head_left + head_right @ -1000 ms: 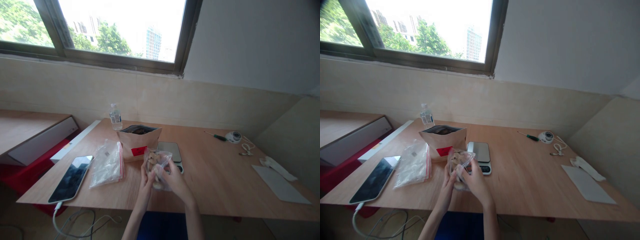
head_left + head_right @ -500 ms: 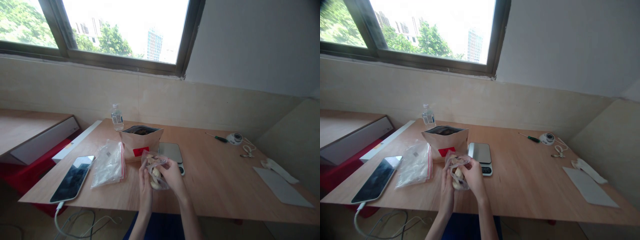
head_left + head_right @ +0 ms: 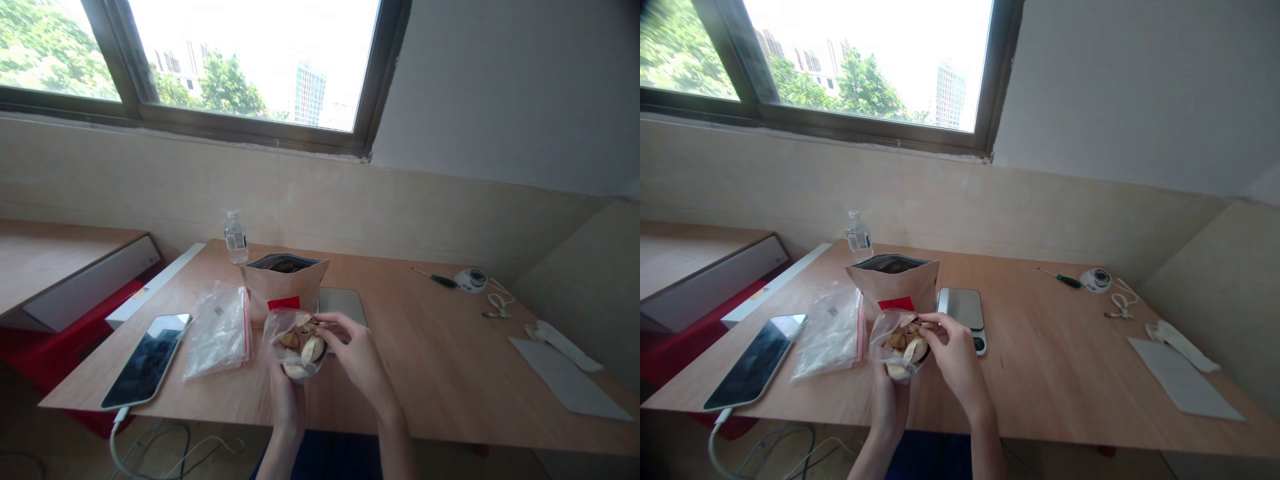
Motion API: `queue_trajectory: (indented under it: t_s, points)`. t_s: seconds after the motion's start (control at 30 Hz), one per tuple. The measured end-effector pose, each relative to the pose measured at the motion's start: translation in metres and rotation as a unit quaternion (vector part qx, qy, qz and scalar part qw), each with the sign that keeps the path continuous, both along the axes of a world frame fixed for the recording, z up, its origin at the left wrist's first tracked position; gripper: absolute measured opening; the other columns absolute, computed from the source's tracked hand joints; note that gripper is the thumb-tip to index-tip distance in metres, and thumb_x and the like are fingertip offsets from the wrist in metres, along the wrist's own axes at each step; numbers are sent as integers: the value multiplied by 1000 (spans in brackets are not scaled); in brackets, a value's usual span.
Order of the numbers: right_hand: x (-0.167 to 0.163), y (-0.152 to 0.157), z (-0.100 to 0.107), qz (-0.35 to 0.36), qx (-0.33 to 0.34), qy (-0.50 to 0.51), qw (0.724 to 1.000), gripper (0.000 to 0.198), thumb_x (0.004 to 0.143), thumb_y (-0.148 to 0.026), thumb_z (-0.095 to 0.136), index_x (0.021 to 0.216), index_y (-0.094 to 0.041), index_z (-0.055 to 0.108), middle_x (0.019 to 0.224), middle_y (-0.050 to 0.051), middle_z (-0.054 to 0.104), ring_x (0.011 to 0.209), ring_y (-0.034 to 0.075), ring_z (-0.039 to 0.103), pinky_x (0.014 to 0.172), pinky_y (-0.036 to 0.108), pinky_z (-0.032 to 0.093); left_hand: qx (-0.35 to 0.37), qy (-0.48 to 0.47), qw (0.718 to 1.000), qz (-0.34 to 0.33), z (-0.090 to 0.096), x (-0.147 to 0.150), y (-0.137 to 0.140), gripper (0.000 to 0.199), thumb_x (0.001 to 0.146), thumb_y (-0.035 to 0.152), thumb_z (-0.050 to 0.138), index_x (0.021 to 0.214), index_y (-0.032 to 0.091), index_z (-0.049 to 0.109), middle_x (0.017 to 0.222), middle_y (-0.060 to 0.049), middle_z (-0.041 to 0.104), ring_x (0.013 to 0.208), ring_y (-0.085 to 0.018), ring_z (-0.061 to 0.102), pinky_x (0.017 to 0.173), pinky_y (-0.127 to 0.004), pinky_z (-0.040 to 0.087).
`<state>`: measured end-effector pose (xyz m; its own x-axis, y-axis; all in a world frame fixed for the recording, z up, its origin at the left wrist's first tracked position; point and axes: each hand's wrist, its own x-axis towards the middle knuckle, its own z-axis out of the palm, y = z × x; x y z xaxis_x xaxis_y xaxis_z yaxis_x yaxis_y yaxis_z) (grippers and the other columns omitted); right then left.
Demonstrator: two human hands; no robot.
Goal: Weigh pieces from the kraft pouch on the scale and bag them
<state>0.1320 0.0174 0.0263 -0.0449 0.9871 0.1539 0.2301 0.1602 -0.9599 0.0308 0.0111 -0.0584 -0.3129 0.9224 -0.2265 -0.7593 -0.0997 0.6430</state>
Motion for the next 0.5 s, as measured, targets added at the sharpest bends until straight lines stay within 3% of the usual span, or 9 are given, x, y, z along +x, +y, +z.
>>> queue_trajectory:
  t_s: [0.1, 0.23, 0.3, 0.4, 0.5]
  points:
    - [0, -1, 22, 20, 43, -68, 997, 14, 86, -23, 57, 91, -22, 70, 94, 1, 73, 86, 17, 68, 76, 27, 52, -48, -74, 996, -2, 8, 0, -1, 39, 89, 43, 49, 120, 23, 59, 117, -7, 65, 99, -19, 64, 79, -28, 52]
    - [-2, 7, 52, 50, 136, -114, 983, 13, 86, -21, 59, 92, -25, 70, 94, -1, 73, 87, 16, 66, 77, 26, 50, -55, -71, 996, 22, 12, -6, 1, 35, 87, 40, 52, 118, 25, 62, 113, -5, 67, 90, -16, 65, 67, -23, 52]
    - [-8, 19, 64, 33, 203, -106, 973, 14, 85, -22, 61, 95, -26, 69, 97, -1, 72, 89, 15, 65, 81, 27, 49, -49, -64, 996, 24, 12, -9, 2, 35, 86, 40, 54, 117, 27, 62, 113, -4, 66, 88, -14, 64, 67, -21, 52]
    - [-21, 47, 72, -11, 290, -104, 951, 15, 88, -22, 59, 99, -26, 68, 100, 0, 71, 95, 16, 63, 87, 31, 48, -38, -64, 997, 30, 13, -12, 2, 34, 85, 42, 55, 115, 28, 63, 116, -3, 64, 92, -14, 64, 70, -21, 52]
    - [-33, 69, 69, -13, 318, -157, 935, 19, 88, -21, 58, 104, -26, 67, 111, 3, 68, 107, 20, 58, 96, 37, 44, -29, -50, 998, 30, 14, -13, 2, 37, 84, 45, 56, 117, 28, 63, 113, -3, 65, 87, -14, 64, 71, -23, 53]
